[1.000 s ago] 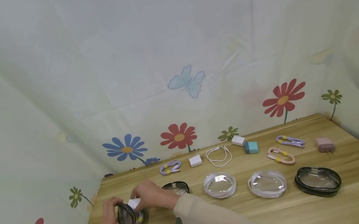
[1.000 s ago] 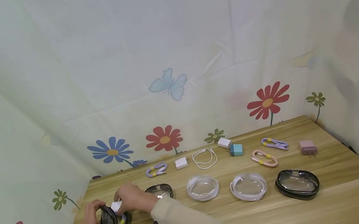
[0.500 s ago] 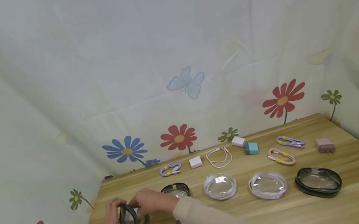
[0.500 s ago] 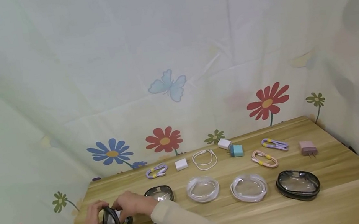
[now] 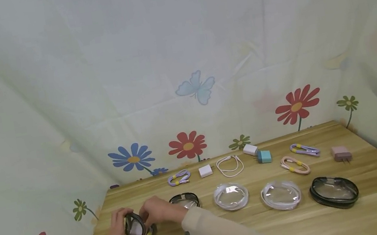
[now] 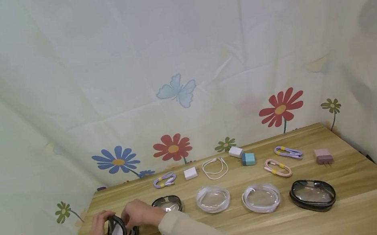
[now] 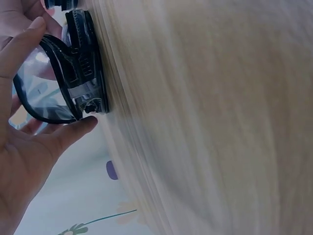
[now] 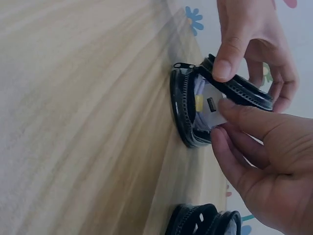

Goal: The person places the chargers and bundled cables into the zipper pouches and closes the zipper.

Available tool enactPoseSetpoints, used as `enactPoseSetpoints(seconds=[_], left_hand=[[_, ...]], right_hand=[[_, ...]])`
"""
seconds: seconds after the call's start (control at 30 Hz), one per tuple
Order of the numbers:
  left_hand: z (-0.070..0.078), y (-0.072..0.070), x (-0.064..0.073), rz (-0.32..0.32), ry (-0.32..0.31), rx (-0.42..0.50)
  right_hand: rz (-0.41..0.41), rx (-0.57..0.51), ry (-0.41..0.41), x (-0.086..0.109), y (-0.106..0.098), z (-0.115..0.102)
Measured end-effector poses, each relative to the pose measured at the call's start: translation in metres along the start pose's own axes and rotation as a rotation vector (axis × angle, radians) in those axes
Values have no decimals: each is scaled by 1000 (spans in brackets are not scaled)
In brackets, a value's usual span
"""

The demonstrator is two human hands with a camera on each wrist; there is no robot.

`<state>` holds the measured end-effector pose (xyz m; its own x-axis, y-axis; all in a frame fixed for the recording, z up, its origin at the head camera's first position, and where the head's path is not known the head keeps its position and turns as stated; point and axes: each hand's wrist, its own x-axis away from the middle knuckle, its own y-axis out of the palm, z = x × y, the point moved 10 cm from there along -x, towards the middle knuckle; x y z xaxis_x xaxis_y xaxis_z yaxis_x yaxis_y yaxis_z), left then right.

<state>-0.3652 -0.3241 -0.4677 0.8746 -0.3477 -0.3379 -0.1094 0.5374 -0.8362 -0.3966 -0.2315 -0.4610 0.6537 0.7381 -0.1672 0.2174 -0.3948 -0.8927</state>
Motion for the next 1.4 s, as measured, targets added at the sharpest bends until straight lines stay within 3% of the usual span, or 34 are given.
enactPoseSetpoints(seconds=[0.17,0.33,0.53,0.63,0.97,1.07,1.2,1.27,1.33,1.4], left_hand=[[2,6,-2,-33,-2,-19],[8,10,-6,-48,48,-74],[2,18,-11,-129,10,-118],[2,22,-12,-159,28,-156],[8,22,-7,-199,16,-204],[14,16,-3,-171,91,-215],[30,0,9,-43,308,-268],[36,-4,14,-18,401,-294],[38,-4,17,-61,437,-292],[37,2,18,-159,433,-293]], right_hand=[[-52,-101,61,3,-5,14],[-33,-178,105,5,-22,26],[-28,-171,98,11,-37,27],[-21,-146,71,15,-39,24],[-12,-37,12,24,-39,17],[-22,12,-12,27,-40,10],[-49,42,-49,32,-37,-3],[-58,48,-58,34,-35,-7],[-62,44,-58,37,-34,-10],[-64,43,-53,39,-34,-11]])
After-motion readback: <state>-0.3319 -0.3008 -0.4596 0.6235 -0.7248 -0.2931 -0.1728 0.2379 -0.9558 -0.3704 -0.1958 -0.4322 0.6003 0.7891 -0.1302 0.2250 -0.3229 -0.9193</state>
